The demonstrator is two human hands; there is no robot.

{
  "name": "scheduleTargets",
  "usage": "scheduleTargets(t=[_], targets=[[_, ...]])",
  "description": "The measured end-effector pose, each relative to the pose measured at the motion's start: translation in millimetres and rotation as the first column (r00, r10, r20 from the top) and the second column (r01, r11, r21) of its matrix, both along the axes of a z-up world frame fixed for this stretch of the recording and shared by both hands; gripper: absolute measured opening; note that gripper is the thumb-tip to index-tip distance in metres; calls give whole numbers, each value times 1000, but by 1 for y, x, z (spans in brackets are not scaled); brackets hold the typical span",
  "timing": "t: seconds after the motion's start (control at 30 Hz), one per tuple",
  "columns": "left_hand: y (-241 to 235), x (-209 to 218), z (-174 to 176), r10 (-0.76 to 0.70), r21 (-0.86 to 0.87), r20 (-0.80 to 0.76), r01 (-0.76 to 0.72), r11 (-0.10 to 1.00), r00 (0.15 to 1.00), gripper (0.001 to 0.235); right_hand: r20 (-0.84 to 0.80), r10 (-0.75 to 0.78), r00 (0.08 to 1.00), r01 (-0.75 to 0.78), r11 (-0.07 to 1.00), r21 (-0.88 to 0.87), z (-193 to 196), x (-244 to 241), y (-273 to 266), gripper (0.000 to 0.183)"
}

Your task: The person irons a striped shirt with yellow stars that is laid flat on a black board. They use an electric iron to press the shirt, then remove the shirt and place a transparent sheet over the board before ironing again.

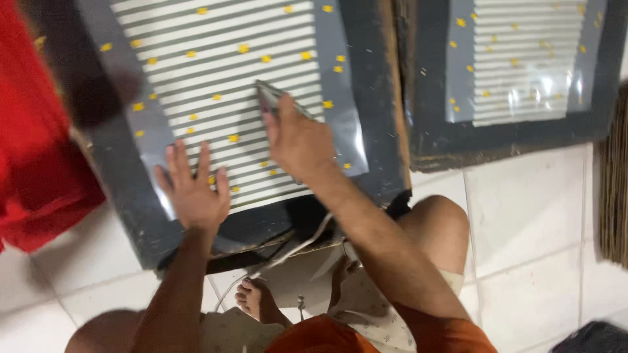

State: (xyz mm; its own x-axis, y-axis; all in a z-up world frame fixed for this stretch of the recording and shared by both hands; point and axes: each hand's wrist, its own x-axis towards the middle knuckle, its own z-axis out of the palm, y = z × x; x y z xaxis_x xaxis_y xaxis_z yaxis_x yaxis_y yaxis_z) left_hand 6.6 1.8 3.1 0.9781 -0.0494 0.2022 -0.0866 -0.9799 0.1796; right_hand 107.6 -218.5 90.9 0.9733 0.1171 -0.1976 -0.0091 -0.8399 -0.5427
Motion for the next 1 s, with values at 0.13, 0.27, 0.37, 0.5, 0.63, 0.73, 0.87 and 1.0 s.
scheduleTargets(t=[0.13, 0.27, 0.37, 0.5, 0.63, 0.73, 0.87, 1.0], targets=[[3, 0, -20, -38, 8, 76, 37, 999, 996, 56, -21, 7, 1000, -7, 1000, 30, 25, -5, 2, 32], [-12, -4, -4, -27, -60, 85, 32, 998, 996, 61, -79, -48, 996, 59, 987, 147, 10, -5, 4, 32], [-22, -5, 11, -15, -65, 51, 18, 998, 999, 58, -128, -55, 990, 80, 977, 197, 3, 0, 1, 29], [-23, -7, 13, 5, -64, 18, -4, 998, 1000, 55, -237, -8, 972, 70, 964, 258, 19, 3, -8, 30], [-26, -7, 16, 53, -107, -19, -54, 993, 998, 54, -383, -81, 920, 208, 930, 304, 13, -7, -18, 31], [-23, -4, 12, 20, -50, -21, -21, 999, 1000, 55, -125, -115, 985, 126, 988, 86, -11, -13, -13, 28], [-16, -2, -4, 18, 35, 102, -21, 999, 995, 57, 40, -111, 993, 108, 992, 69, -7, -19, -11, 29], [-9, -1, -7, 36, 12, 61, -37, 999, 998, 59, 36, -117, 993, 114, 991, 65, -12, -17, -9, 37]])
